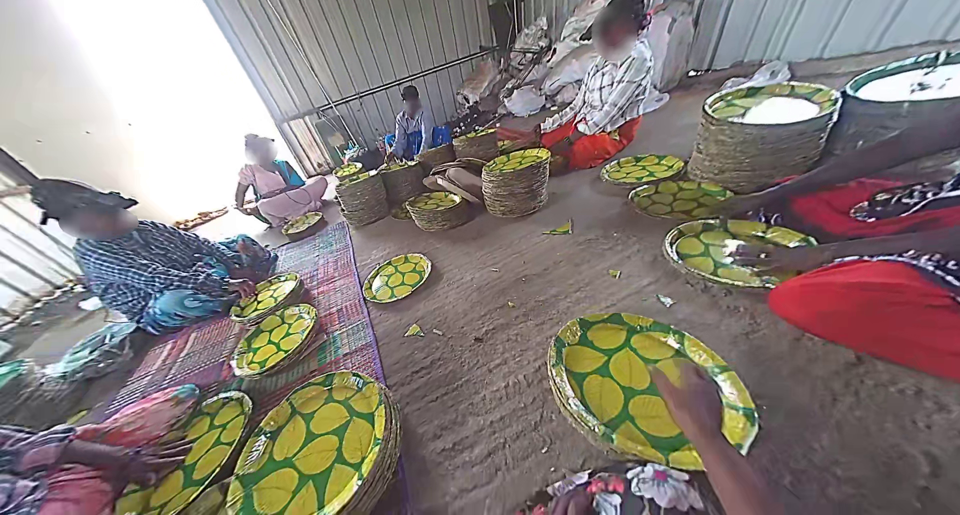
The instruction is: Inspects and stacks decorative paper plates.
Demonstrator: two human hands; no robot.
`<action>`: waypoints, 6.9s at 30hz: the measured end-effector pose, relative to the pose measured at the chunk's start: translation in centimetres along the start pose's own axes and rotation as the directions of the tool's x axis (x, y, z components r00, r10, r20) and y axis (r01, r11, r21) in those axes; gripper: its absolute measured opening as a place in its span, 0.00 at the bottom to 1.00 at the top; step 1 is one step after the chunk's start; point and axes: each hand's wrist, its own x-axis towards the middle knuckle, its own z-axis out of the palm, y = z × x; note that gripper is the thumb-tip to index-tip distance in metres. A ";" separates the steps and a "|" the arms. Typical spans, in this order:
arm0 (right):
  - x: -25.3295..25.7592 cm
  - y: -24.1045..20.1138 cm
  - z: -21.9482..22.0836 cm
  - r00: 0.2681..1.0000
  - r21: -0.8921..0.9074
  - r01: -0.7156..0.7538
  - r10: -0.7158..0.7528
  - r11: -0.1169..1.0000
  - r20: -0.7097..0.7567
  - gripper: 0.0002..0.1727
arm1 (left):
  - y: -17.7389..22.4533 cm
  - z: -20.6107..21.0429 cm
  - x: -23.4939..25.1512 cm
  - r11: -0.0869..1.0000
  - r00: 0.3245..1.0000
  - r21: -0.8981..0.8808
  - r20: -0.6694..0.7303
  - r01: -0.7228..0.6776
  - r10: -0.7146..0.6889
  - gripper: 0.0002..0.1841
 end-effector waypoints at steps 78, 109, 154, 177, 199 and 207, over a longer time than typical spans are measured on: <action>-7.0 -5.6 10.8 0.876 -0.482 0.303 -0.041 0.822 0.481 0.33 | -9.2 -8.6 -1.7 0.731 0.838 0.565 0.123 0.382 -0.532 0.32; -6.9 -5.4 11.9 0.879 -0.640 0.219 0.136 0.737 0.457 0.23 | -9.8 -7.8 -1.8 0.820 0.860 0.458 0.199 0.343 -0.470 0.35; -12.1 -4.8 15.3 0.150 0.084 0.870 -0.424 0.485 0.893 0.20 | -11.4 -10.5 -2.7 0.542 0.193 -0.670 -0.525 0.506 -0.829 0.29; -7.5 -5.6 10.9 0.921 -0.156 0.243 -0.177 0.957 0.348 0.22 | -5.2 -15.7 -3.6 0.402 0.168 -0.898 -0.431 -0.179 -0.886 0.26; -5.9 -5.3 11.6 0.950 -0.339 0.245 -0.156 0.908 0.270 0.23 | -10.4 -11.6 -2.1 0.752 0.739 -0.370 -0.209 0.546 -0.640 0.18; -11.7 -5.1 15.3 0.196 0.105 0.840 -0.478 0.533 0.856 0.17 | -9.0 -10.6 -2.2 0.753 0.953 0.597 -0.271 0.276 -0.135 0.37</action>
